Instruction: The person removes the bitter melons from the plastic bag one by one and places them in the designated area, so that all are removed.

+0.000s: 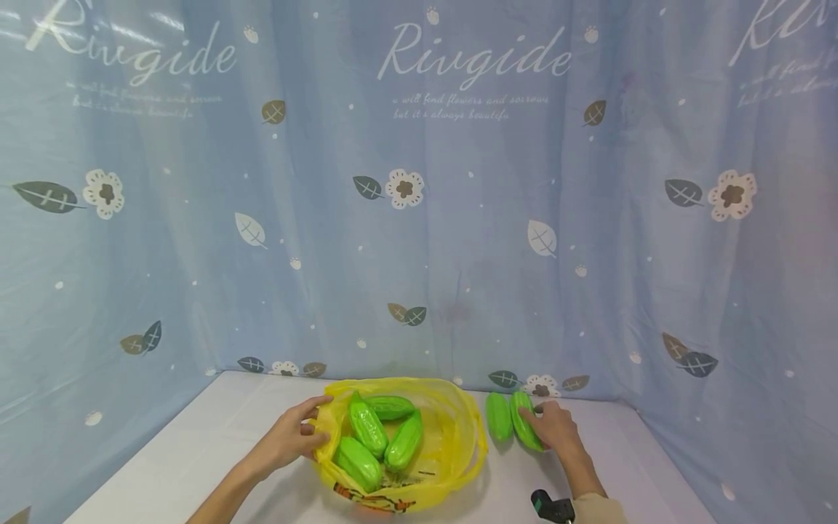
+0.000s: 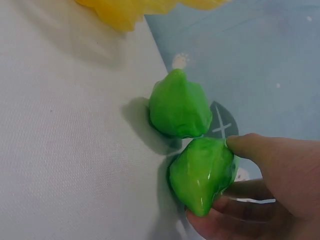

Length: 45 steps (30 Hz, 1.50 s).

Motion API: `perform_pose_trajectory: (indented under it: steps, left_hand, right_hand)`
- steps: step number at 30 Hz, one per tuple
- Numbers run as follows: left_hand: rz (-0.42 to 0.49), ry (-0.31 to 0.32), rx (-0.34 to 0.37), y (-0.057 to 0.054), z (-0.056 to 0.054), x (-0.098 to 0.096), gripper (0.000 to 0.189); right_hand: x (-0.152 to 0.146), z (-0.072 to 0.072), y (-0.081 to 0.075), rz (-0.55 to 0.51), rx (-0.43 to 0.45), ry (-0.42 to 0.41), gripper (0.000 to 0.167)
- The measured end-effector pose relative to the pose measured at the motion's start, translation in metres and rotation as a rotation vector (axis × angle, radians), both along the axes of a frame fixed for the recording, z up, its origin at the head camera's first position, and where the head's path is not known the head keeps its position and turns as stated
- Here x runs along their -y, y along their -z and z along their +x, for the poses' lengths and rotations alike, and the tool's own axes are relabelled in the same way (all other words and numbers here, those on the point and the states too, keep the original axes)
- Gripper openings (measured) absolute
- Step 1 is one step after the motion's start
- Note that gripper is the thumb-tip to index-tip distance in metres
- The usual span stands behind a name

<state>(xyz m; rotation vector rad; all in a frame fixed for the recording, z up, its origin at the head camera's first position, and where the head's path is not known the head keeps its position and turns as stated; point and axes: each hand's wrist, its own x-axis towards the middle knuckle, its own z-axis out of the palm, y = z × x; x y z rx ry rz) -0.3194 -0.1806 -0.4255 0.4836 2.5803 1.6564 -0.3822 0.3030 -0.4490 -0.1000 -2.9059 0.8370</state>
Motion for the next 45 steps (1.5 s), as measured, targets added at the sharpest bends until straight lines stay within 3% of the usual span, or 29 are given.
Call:
perform_pose_trajectory:
  steps: [11, 20, 29, 36, 45]
  left_hand:
    - [0.003, -0.003, 0.000, -0.001, 0.001, 0.000, 0.070]
    - [0.006, -0.006, -0.003, -0.001, 0.001, 0.000, 0.070]
    - [0.004, -0.002, -0.002, 0.000, 0.000, 0.000, 0.070]
    - [0.006, -0.004, -0.001, 0.000, 0.000, 0.001, 0.070]
    - [-0.003, -0.010, -0.006, -0.001, 0.000, 0.000, 0.069]
  right_hand:
    - [-0.003, -0.002, 0.002, -0.002, 0.005, 0.010, 0.066]
    - [-0.003, 0.003, -0.008, -0.005, 0.021, 0.016, 0.066]
    - [0.002, 0.014, -0.025, 0.030, -0.031, -0.013, 0.064]
    - [0.016, 0.028, -0.043, 0.050, -0.090, -0.040, 0.074]
    - [0.047, 0.048, -0.067, 0.073, -0.115, -0.089, 0.059]
